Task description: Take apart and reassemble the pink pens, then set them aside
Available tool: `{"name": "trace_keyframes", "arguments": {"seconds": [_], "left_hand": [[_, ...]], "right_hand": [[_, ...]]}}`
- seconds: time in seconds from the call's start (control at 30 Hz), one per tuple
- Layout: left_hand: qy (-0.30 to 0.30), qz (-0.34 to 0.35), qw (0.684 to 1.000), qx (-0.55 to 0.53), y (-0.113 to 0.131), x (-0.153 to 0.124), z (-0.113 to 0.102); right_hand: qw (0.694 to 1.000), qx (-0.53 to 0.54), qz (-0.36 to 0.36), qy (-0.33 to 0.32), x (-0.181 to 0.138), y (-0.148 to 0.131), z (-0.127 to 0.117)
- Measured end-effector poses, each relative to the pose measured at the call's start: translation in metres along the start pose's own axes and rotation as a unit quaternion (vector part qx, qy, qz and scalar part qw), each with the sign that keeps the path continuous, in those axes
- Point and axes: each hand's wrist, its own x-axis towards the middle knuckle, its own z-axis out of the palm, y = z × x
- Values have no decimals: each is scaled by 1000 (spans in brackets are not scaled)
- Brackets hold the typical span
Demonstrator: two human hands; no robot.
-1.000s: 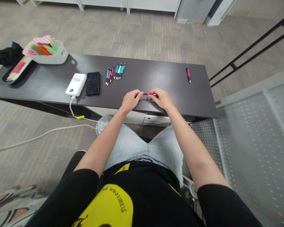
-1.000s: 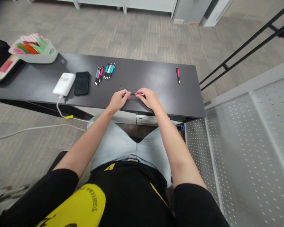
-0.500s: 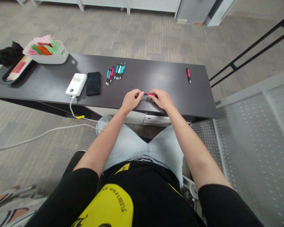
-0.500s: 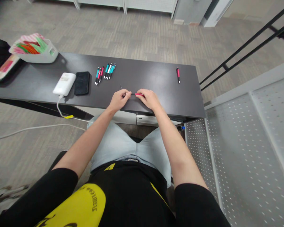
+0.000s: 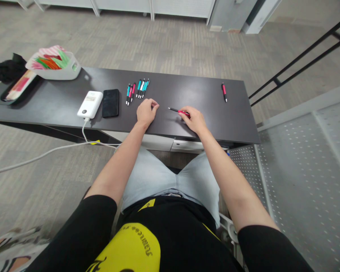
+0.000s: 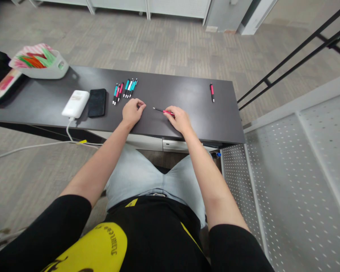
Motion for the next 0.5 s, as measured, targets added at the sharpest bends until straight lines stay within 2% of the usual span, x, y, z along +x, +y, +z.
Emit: {"name": "trace_keyframes", "arguments": {"seconds": [0.1,0.2,0.27,0.37,0.5], "left_hand": [[-2,-33,998,-62,8,-6,3],[-34,-59,983,-173,18,-18,11],[-62,-50,972,-223,22,-27,18],[-94,-22,966,-242,24,-35,25],[-89,-19,963,-254,18,-35,25]], "right_hand": [[1000,-11,3,-7,0,-1,-1],[1000,-14,4,-6,1,-1,-1],[1000,-10,0,3,1,0,0],[1000,-1,-8,16,1,3,2],[999,2,-22,24,1,7,5]]}}
